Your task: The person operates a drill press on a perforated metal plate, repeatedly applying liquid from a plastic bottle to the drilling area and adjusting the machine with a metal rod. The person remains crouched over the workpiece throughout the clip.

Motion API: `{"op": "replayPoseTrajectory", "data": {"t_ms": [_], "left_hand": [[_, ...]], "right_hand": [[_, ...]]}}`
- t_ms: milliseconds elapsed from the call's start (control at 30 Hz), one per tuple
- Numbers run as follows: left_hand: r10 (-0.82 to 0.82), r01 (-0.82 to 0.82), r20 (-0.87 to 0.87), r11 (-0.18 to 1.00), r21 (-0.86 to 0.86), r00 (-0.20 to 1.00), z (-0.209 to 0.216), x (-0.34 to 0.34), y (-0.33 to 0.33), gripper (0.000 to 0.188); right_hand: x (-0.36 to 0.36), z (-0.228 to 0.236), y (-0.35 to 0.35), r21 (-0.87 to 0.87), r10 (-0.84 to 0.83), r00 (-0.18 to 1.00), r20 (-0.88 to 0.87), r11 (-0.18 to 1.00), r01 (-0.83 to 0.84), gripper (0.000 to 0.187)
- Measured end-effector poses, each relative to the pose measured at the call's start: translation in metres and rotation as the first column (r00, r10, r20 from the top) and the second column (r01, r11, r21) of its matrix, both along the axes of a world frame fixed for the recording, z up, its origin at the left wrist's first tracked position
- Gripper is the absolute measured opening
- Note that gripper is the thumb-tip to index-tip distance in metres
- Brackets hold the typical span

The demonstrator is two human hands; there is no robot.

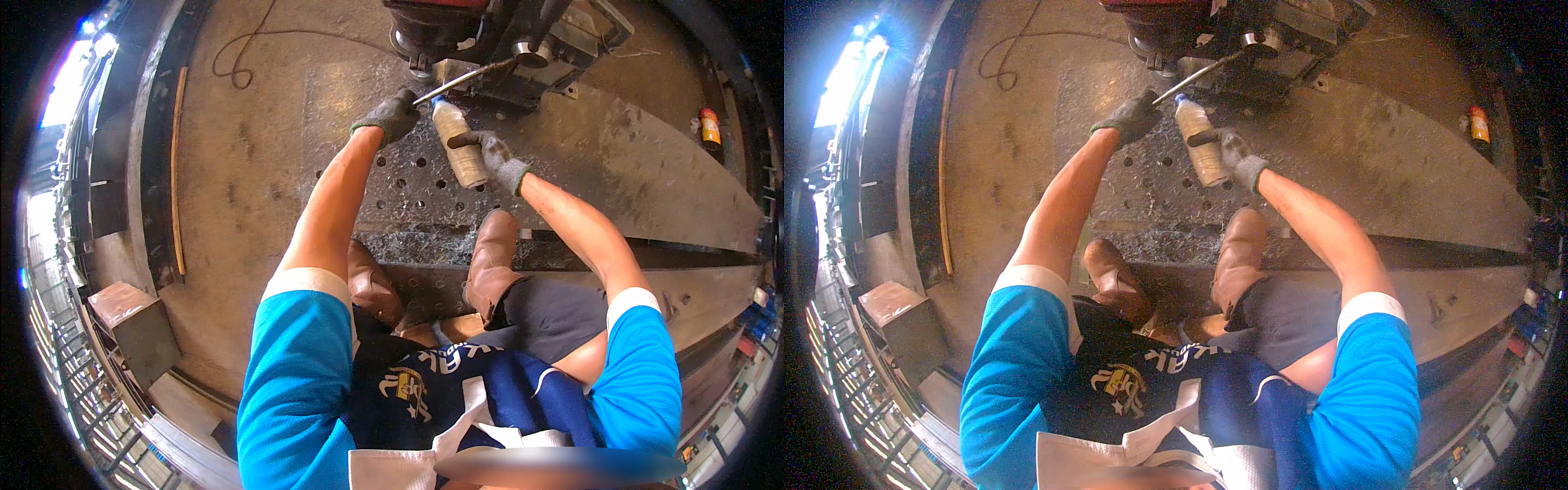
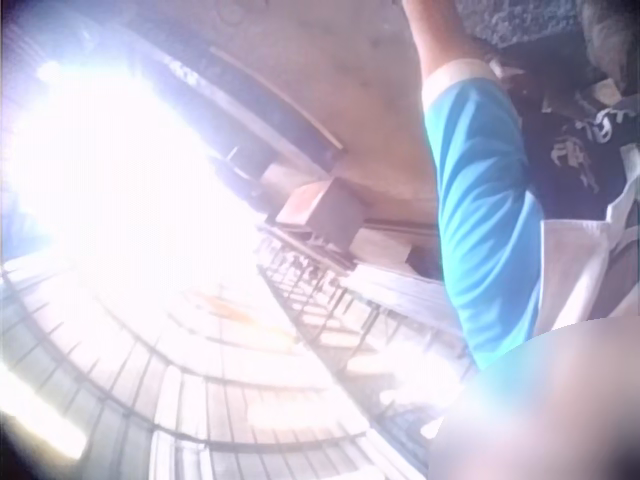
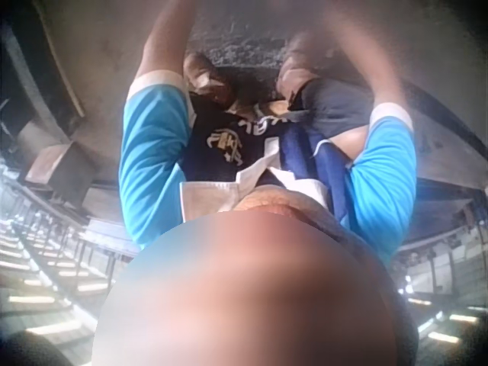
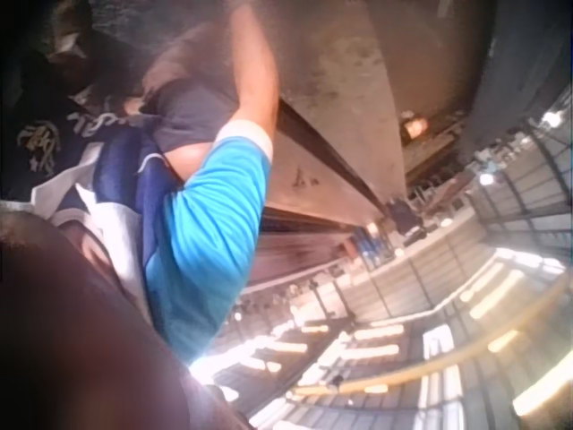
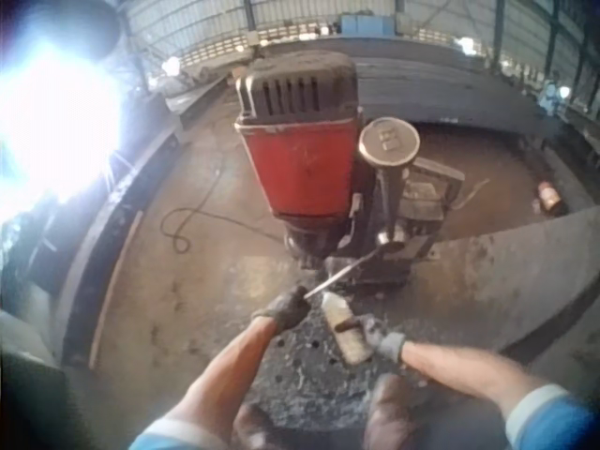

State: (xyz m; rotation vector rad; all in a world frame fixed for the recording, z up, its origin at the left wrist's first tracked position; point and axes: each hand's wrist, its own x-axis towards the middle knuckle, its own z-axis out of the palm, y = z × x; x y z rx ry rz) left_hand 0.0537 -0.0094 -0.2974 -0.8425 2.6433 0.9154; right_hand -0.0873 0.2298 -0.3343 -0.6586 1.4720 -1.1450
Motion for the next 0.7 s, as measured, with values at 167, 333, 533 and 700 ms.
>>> {"op": "replayPoseTrajectory", "data": {"t_ms": [167, 333, 533, 700], "left_hand": [[0.001, -0.001, -0.037, 1.0, 0.007, 0.999, -0.001, 0.0, 0.001, 0.038], [0.016, -0.015, -0.054, 1.0, 0.001, 0.998, -0.009, 0.001, 0.001, 0.038], [0.004, -0.003, -0.08, 1.0, 0.014, 0.997, -0.012, 0.001, 0.0, 0.039], [0.009, -0.005, -0.072, 0.999, 0.046, 0.997, -0.014, 0.002, 0.0, 0.039]], "right_hand": [[-0.003, -0.001, -0.002, 0.115, -0.062, 0.998, -0.011, 0.991, 0.063, 0.047], [-0.001, 0.003, -0.003, 0.144, -0.073, 0.997, -0.031, 0.986, 0.077, 0.047], [-0.001, 0.002, -0.001, 0.091, -0.07, 0.997, -0.043, 0.993, 0.074, 0.046], [-0.003, -0.004, 0.001, 0.035, -0.042, 0.999, 0.02, 0.999, 0.041, 0.065]]}}
